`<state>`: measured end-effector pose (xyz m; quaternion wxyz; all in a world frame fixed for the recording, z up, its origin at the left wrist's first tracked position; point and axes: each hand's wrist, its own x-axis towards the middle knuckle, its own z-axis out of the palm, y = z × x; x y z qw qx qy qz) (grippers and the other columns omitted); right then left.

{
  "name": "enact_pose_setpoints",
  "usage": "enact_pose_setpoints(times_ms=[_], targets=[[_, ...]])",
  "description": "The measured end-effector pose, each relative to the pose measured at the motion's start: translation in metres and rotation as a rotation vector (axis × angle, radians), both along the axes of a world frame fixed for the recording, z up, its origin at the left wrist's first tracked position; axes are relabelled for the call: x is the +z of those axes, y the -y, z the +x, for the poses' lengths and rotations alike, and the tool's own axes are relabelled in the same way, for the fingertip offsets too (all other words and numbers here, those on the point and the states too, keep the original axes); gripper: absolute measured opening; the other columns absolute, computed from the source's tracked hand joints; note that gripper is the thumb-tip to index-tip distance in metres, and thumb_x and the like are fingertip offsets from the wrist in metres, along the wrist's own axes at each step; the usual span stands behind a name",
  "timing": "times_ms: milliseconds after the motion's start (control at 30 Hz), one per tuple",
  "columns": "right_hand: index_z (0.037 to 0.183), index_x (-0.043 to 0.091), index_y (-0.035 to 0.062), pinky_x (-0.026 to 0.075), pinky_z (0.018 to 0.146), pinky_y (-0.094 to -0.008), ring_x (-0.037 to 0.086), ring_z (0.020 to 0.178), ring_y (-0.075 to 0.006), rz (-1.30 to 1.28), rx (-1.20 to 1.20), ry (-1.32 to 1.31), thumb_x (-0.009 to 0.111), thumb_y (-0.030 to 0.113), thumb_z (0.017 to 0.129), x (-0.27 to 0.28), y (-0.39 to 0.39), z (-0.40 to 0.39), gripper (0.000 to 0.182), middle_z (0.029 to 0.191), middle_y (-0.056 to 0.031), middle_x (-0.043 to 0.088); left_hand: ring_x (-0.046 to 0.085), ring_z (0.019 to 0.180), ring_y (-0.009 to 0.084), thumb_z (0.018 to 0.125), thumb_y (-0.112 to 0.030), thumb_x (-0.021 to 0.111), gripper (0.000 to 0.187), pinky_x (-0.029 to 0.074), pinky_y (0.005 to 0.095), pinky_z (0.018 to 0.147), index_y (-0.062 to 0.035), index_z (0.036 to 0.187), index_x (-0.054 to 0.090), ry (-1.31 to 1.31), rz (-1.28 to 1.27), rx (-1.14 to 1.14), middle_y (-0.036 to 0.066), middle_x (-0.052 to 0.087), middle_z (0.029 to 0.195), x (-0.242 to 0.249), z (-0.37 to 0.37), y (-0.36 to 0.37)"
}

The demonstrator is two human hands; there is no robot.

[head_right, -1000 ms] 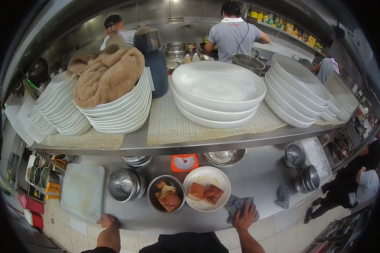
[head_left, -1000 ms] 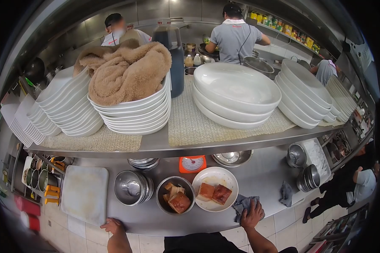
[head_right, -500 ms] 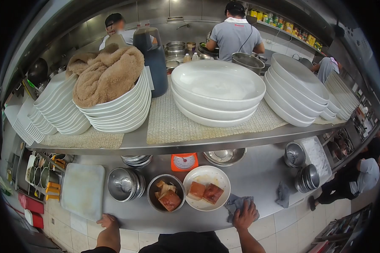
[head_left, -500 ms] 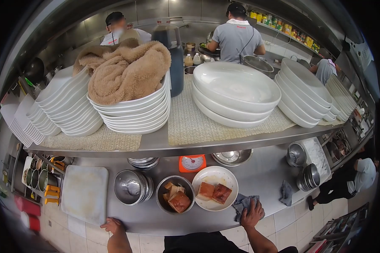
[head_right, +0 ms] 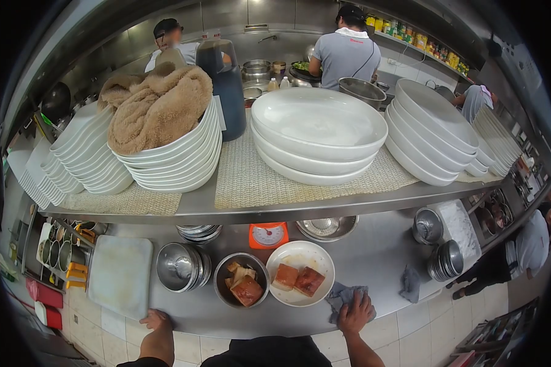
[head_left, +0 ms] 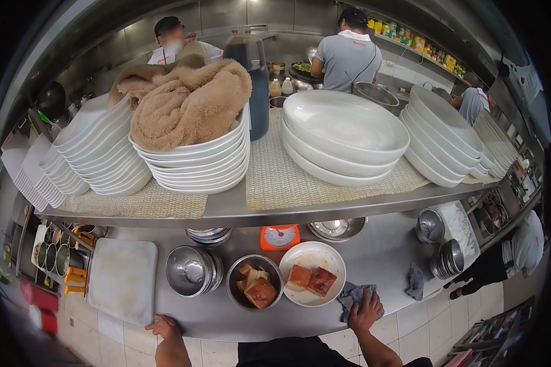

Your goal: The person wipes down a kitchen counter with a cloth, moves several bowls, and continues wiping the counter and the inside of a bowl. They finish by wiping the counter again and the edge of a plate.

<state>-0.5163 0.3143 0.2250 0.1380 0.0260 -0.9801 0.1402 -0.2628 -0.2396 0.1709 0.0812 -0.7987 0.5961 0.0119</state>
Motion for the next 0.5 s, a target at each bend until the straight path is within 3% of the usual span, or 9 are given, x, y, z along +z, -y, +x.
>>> enact_pose_setpoints(times_ms=[67,200,267,300,367,400,467,500], targets=[[0.133,0.049,0.0121,0.025,0.103,-0.0585,0.039,0.128,-0.0411,-0.003,0.0,0.0,0.051,0.033,0.08,-0.001,-0.001,0.0,0.057,0.138,-0.0225,0.043,0.057,0.1,0.0405,0.095,-0.024,0.049,0.053,0.06,0.0473,0.069,-0.0024,0.138,0.028,-0.344,-0.1,0.233,0.034,0.028,0.133,0.018,-0.009,-0.007],[0.134,0.047,0.0113,0.023,0.105,-0.057,0.037,0.13,-0.0403,0.006,0.003,0.025,0.052,0.032,0.08,0.001,-0.001,0.0,0.059,0.14,-0.0222,0.041,0.057,0.101,0.0412,0.094,-0.022,0.051,0.053,0.06,0.0467,0.069,-0.0025,0.138,0.029,-0.033,-0.012,-0.008,0.036,0.026,0.135,0.006,-0.003,-0.003],[0.135,0.045,0.0107,0.022,0.107,-0.0554,0.035,0.131,-0.0395,0.012,-0.001,0.053,0.053,0.031,0.079,0.003,0.0,0.0,0.06,0.141,-0.022,0.04,0.057,0.102,0.0408,0.092,-0.016,0.055,0.044,0.061,0.0445,0.068,-0.0041,0.132,0.039,-0.396,-0.163,0.256,0.036,0.02,0.139,0.012,-0.009,-0.005],[0.135,0.046,0.0108,0.022,0.107,-0.0554,0.035,0.131,-0.0396,0.005,-0.002,0.055,0.053,0.031,0.08,0.003,0.0,0.0,0.06,0.141,-0.022,0.04,0.057,0.102,0.0408,0.092,-0.016,0.055,0.044,0.061,0.0445,0.068,-0.0041,0.132,0.039,-0.394,-0.162,0.257,0.036,0.02,0.139,0.002,-0.004,-0.002],[0.135,0.046,0.0108,0.022,0.107,-0.0554,0.035,0.131,-0.0397,-0.002,-0.004,0.057,0.052,0.032,0.08,0.001,-0.001,0.0,0.06,0.141,-0.022,0.04,0.061,0.089,0.0372,0.094,-0.022,0.052,0.034,0.057,0.0444,0.066,-0.0101,0.125,0.046,0.053,-0.114,-0.019,0.026,0.034,0.122,-0.01,0.002,0.0],[0.134,0.047,0.0112,0.023,0.105,-0.0571,0.036,0.13,-0.0404,-0.005,0.003,0.029,0.053,0.032,0.079,-0.002,-0.002,0.0,0.059,0.14,-0.0223,0.041,0.061,0.089,0.0372,0.094,-0.022,0.052,0.034,0.057,0.0444,0.066,-0.0101,0.125,0.046,0.054,-0.114,-0.019,0.026,0.034,0.122,-0.009,0.002,0.001],[0.133,0.048,0.0115,0.025,0.103,-0.0589,0.037,0.129,-0.0412,-0.007,0.009,0.001,0.054,0.032,0.079,-0.004,-0.003,0.0,0.058,0.139,-0.0227,0.042,0.055,0.104,0.0405,0.094,-0.016,0.054,0.036,0.061,0.0458,0.07,-0.0068,0.128,0.044,-0.075,-0.023,0.048,0.036,0.016,0.143,0.002,-0.003,0.0],[0.133,0.048,0.0115,0.025,0.103,-0.059,0.037,0.129,-0.0411,-0.009,0.011,-0.001,0.054,0.031,0.079,-0.004,-0.003,0.0,0.058,0.139,-0.0227,0.042,0.055,0.104,0.0405,0.094,-0.016,0.054,0.036,0.061,0.0458,0.07,-0.0068,0.128,0.044,-0.075,-0.023,0.048,0.036,0.016,0.143,0.007,-0.004,-0.002]])
